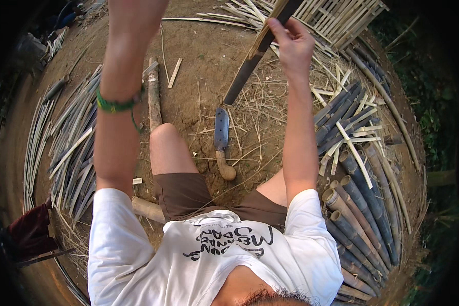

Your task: The person strips thin layers from a bamboo pole using a machete while sitting on a pile of bamboo poles.

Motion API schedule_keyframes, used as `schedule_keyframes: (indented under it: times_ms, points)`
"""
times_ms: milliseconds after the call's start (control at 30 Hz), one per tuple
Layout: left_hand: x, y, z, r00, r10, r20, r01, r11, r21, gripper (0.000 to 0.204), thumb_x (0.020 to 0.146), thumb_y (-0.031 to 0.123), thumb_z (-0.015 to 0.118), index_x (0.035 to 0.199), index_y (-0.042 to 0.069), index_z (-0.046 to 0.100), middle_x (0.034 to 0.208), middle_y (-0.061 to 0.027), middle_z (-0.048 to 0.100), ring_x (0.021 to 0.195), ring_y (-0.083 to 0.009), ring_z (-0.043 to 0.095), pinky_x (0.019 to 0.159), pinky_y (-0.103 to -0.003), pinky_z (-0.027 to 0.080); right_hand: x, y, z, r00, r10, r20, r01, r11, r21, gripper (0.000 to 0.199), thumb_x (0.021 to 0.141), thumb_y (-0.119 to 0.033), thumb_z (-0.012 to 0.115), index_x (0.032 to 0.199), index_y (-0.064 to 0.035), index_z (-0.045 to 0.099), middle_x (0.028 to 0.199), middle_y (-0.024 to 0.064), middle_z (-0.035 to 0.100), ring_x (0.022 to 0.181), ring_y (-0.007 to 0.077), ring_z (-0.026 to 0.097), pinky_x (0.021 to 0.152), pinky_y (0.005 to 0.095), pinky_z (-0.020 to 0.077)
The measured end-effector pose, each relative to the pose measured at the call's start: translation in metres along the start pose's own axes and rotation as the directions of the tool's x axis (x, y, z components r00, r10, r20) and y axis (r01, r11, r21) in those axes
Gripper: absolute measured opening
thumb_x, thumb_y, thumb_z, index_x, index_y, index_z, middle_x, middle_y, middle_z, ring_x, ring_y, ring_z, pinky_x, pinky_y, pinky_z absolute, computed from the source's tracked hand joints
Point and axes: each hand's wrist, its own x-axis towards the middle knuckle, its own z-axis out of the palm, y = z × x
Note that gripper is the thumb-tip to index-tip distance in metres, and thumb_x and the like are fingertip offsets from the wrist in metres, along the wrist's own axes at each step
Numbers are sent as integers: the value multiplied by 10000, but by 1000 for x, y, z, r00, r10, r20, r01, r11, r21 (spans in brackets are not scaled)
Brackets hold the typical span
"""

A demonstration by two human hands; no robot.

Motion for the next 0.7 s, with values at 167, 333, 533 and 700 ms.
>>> schedule_keyframes:
  times_ms: [167, 333, 533, 700]
  points:
    - [-172, -23, -12, 714, -286, 639, 475, 868, -144, 382, 874, 259, 700, 1132, -4, 597, 1057, -121, 665, 985, -226, 647, 905, -366, 489, 54, 3, -28, 973, 162, -162, -123, 967, 224, 117, 894, -135, 707, 925, -34, 657, 815, 56, 680, 680, 153, 672, 619, 286, 579]
    - [-287, -47, -15, 546, -627, 555, 724, 687, 63, 821, 866, 481, 698, 1404, -56, 389, 1306, -159, 553, 1228, -242, 536, 1063, -405, 384, 50, 18, 2, 900, 389, -195, -275, 856, 438, 134, 878, -145, 716, 900, -37, 640, 816, 58, 656, 689, 162, 658, 603, 269, 558]
    - [-270, -69, -58, 840, -528, -123, 491, 838, -239, 1123, 767, 667, 701, 1531, 46, 161, 1505, -188, 349, 1421, -317, 321, 1140, -490, 306, -33, 44, 64, 724, 645, -244, -440, 705, 557, 100, 860, -73, 720, 905, -38, 638, 854, 70, 675, 736, 185, 689, 657, 295, 629]
    - [-231, -50, -66, 894, -200, -401, 145, 976, -163, 687, 928, 621, 490, 1328, 69, 403, 1347, -200, 490, 1314, -334, 440, 1083, -505, 376, -102, 70, 93, 645, 751, -140, -584, 603, 544, 115, 902, -150, 690, 889, -42, 654, 845, 74, 685, 744, 159, 684, 676, 283, 601]
